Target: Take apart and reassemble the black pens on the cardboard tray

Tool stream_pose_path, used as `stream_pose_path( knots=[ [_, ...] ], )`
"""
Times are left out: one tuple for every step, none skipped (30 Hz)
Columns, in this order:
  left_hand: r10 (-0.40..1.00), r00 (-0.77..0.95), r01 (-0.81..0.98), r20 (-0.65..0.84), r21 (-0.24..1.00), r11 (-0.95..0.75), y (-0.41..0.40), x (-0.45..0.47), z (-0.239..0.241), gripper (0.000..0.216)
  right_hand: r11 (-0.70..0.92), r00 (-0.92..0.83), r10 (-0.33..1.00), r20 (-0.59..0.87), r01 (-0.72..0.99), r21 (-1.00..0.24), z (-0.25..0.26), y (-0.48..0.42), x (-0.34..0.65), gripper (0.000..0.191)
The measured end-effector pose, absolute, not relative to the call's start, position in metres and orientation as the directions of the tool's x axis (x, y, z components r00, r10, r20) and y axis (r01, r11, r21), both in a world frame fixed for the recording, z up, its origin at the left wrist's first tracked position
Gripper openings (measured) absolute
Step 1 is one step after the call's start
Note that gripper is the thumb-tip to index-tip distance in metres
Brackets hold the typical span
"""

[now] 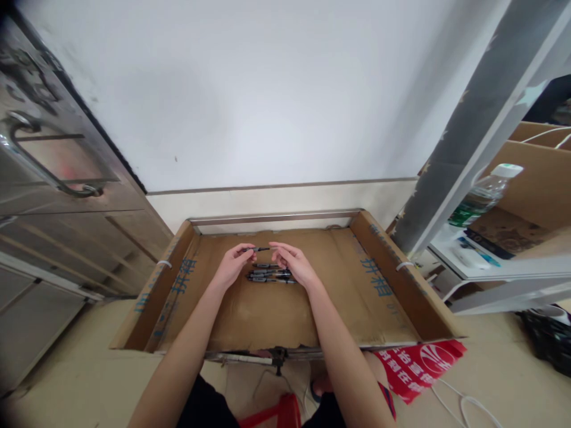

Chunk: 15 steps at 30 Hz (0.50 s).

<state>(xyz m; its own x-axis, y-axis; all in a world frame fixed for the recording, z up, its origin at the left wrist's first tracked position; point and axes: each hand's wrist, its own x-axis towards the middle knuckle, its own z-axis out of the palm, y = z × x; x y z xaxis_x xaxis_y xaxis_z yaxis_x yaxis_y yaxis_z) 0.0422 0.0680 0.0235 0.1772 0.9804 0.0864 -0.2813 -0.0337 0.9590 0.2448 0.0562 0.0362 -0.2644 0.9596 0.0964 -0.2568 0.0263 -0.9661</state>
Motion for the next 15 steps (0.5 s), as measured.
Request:
stream_pose_path(
  knots=[
    [0.984,0.159,-0.290,0.081,0.956,-0.032,0.068,0.042,0.024,0.030,0.040,-0.234,0.967,0.104,-0.261,-0.964,0.037,0.057,0.245,0.042],
    [0.988,0.137,-0.303,0.073,0.953,-0.028,0.068,0.042,0.025,0.031,0.066,-0.184,0.976,0.118,-0.269,-0.961,0.037,0.058,0.247,0.043],
    [0.991,0.114,-0.318,0.065,0.948,-0.025,0.069,0.042,0.026,0.032,0.100,-0.111,0.985,0.135,-0.273,-0.957,0.037,0.059,0.248,0.041],
    [0.994,0.092,-0.335,0.056,0.942,-0.022,0.069,0.041,0.027,0.032,0.139,-0.022,0.988,0.151,-0.267,-0.953,0.035,0.061,0.250,0.038],
    [0.996,0.070,-0.352,0.046,0.936,-0.018,0.069,0.041,0.027,0.033,0.180,0.083,0.983,0.164,-0.247,-0.952,0.033,0.064,0.253,0.036],
    [0.998,0.050,-0.368,0.036,0.930,-0.015,0.070,0.041,0.028,0.033,0.204,0.176,0.970,0.169,-0.204,-0.958,0.030,0.067,0.255,0.035],
    [0.999,0.032,-0.379,0.026,0.925,-0.012,0.070,0.040,0.028,0.032,0.222,0.266,0.947,0.180,-0.137,-0.965,0.026,0.070,0.258,0.035],
    [1.000,0.019,-0.387,0.017,0.922,-0.008,0.071,0.040,0.028,0.032,0.237,0.347,0.915,0.206,-0.049,-0.970,0.022,0.072,0.260,0.034],
    [1.000,0.011,-0.391,0.011,0.920,-0.006,0.071,0.040,0.028,0.031,0.234,0.389,0.891,0.236,0.053,-0.971,0.018,0.074,0.262,0.033],
    [1.000,0.007,-0.393,0.008,0.920,-0.005,0.072,0.039,0.028,0.030,0.216,0.400,0.878,0.263,0.160,-0.963,0.014,0.076,0.264,0.031],
    [1.000,0.005,-0.392,0.008,0.920,-0.005,0.072,0.039,0.027,0.030,0.189,0.382,0.879,0.287,0.274,-0.943,0.011,0.077,0.265,0.030],
    [1.000,0.003,-0.393,0.009,0.920,-0.007,0.072,0.039,0.027,0.029,0.176,0.335,0.887,0.317,0.389,-0.904,0.007,0.077,0.265,0.028],
    [1.000,0.001,-0.395,0.010,0.919,-0.009,0.073,0.039,0.027,0.029,0.172,0.280,0.897,0.343,0.494,-0.852,0.004,0.078,0.265,0.026],
    [1.000,-0.003,-0.397,0.009,0.918,-0.010,0.073,0.039,0.026,0.029,0.175,0.229,0.903,0.364,0.578,-0.797,0.002,0.078,0.265,0.024],
    [1.000,-0.006,-0.399,0.006,0.917,-0.008,0.073,0.039,0.026,0.029,0.181,0.187,0.906,0.379,0.640,-0.747,-0.001,0.078,0.264,0.023]
  ],
)
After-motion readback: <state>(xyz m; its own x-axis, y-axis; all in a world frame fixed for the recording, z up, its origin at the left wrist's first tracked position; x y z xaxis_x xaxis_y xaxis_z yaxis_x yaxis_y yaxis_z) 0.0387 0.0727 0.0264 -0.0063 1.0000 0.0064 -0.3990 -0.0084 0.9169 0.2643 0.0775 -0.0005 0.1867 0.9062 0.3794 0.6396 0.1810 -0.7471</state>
